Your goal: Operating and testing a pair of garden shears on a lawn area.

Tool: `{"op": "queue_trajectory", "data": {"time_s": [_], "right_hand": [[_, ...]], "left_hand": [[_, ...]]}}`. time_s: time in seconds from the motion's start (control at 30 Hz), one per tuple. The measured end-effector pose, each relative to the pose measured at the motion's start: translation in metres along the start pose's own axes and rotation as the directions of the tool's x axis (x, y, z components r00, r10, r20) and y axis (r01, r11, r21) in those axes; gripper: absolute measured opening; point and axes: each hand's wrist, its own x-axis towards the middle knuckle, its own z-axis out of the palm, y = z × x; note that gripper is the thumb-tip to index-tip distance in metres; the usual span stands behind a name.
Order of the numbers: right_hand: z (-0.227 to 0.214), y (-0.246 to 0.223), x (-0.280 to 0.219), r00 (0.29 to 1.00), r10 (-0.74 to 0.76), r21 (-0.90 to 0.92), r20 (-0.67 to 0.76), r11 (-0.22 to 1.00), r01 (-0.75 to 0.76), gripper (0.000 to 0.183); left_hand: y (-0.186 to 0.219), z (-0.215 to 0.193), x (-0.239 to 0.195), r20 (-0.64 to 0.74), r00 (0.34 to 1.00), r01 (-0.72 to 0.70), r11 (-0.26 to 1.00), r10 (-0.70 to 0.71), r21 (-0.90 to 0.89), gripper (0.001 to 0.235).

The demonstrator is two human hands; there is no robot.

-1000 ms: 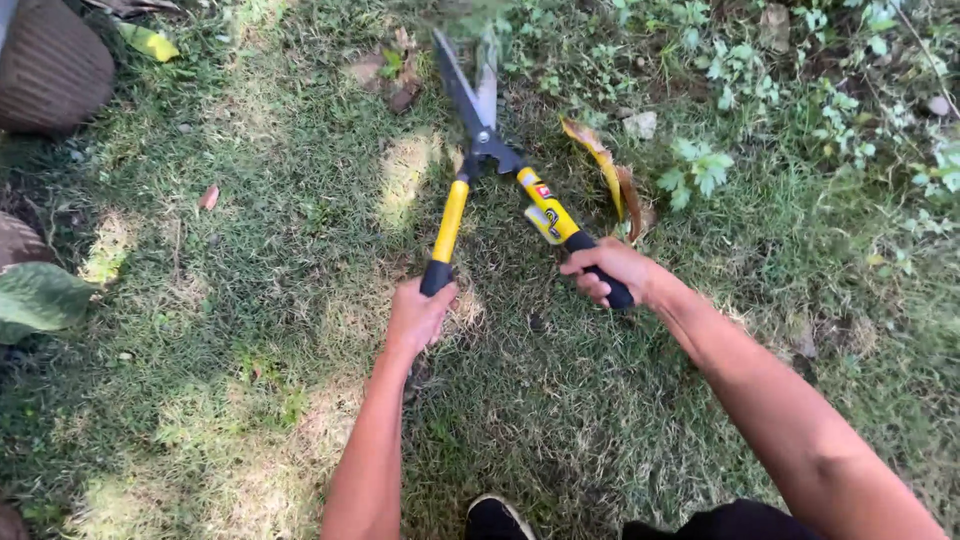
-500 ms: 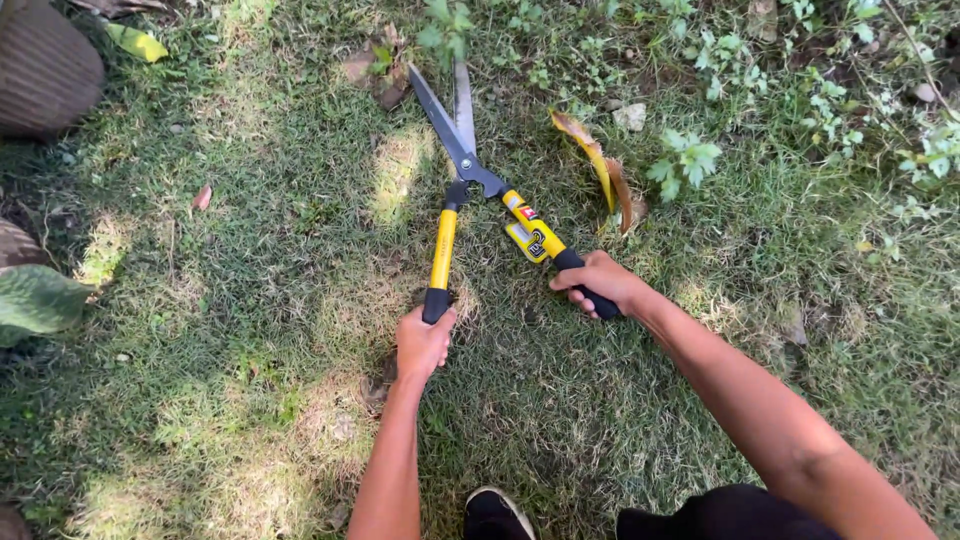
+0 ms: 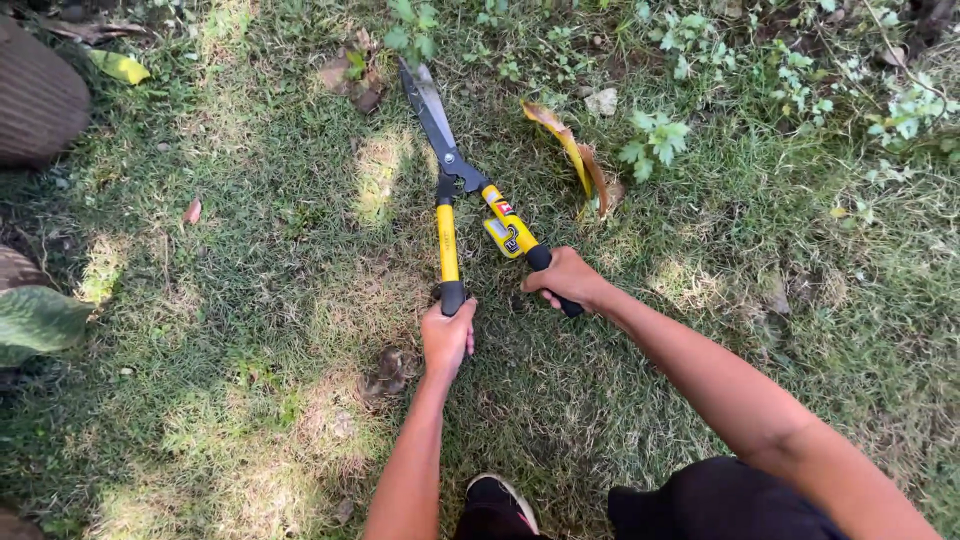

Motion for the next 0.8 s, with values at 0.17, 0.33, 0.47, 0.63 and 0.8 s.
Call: {"op": "queue_trajectory", "data": {"time_s": [0.17,0.33,0.47,0.63,0.8], "right_hand": [[-0.009,0.003,0.003,0.995,0.003,0.009,0.097,1.0,-0.004,0.018],[-0.009,0.017,0.015,0.997,-0.034,-0.026,0.071,0.999,0.036,0.015],[-0.009,0.017,0.01,0.998,-0.039,-0.056,0.047,0.998,0.041,0.017],[-0.009,0.019,0.012,1.0,-0.009,-0.069,0.027,0.998,0.011,0.018],[-0.005,0.022,0.015,1.0,-0.018,-0.069,0.017,0.997,0.019,0.024]], "left_hand": [[-0.006,-0.027,0.004,0.049,0.999,-0.02,0.999,0.017,0.044,0.022],[-0.011,-0.033,0.009,0.043,0.999,-0.017,0.995,0.013,0.102,0.022],[-0.022,-0.028,0.007,0.028,1.0,-0.009,0.997,0.007,0.074,0.022],[-0.011,-0.026,0.001,0.015,1.0,-0.014,0.997,0.013,0.073,0.018],[-0.015,-0.028,0.007,-0.03,0.999,0.048,0.996,-0.045,0.076,0.024]]}}
